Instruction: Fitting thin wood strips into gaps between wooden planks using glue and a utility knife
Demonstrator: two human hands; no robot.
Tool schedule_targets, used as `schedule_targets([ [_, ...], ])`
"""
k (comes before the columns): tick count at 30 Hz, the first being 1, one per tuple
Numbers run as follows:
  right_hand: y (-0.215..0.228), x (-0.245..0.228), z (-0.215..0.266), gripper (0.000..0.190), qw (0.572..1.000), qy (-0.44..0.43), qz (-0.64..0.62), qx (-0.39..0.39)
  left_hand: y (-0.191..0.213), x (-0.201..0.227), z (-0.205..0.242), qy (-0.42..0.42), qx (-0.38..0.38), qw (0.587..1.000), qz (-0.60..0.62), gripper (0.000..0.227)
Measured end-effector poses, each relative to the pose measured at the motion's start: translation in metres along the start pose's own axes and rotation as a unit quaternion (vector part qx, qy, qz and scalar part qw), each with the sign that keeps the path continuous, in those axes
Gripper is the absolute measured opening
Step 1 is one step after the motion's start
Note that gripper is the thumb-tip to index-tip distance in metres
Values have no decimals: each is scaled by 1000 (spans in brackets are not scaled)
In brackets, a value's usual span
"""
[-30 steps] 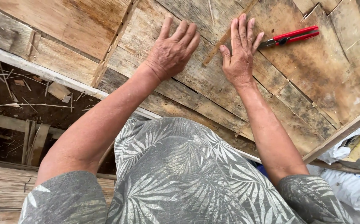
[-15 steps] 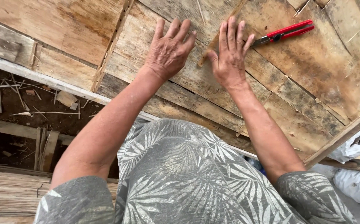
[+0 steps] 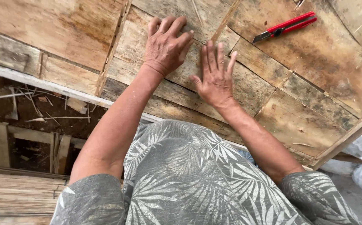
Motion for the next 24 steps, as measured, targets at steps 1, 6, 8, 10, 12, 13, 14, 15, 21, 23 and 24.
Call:
schedule_targets([
  [1,3,-5,4,93,1000,-6,-1,1,0,1,1,-5,-1,1000,2,12],
  [6,20,-32,17,97,999,8,-30,12,-4,5,1,-17,-50,996,-69,28],
  [8,25,-34,20,93,998,11,-54,41,-12,3,2,-29,-48,996,-63,31],
  [10,27,-39,28,89,995,15,-82,62,-17,5,13,-37,-53,996,-54,36],
  [12,30,-31,19,84,988,-5,-114,104,-38,0,20,-53,-162,982,-80,70],
  [13,20,-25,8,84,988,-5,-113,109,-38,2,17,-55,-159,982,-83,70],
  [14,12,-16,-3,91,986,-18,-99,130,-29,3,11,-42,-86,994,-56,51],
  [15,3,-10,-7,100,985,-34,-87,147,-19,8,12,-29,-17,999,-24,35],
  [21,38,26,-53,89,979,-51,-62,185,-10,14,3,-18,-35,999,-2,33],
  [23,39,37,-66,89,979,-64,-56,187,-12,13,2,-20,-19,1000,-5,33],
  [24,39,43,-72,89,978,-74,-51,187,-13,12,2,-20,-7,1000,-7,33],
])
Point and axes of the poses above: each hand's wrist, its own z-axis away from the middle knuckle, its own y-axis out of the back of the hand, x = y × z, the point moved 7 cm from there along -z, towards the middle knuckle, and after that the axes turned 5 degrees about x, right-handed, at the moved point
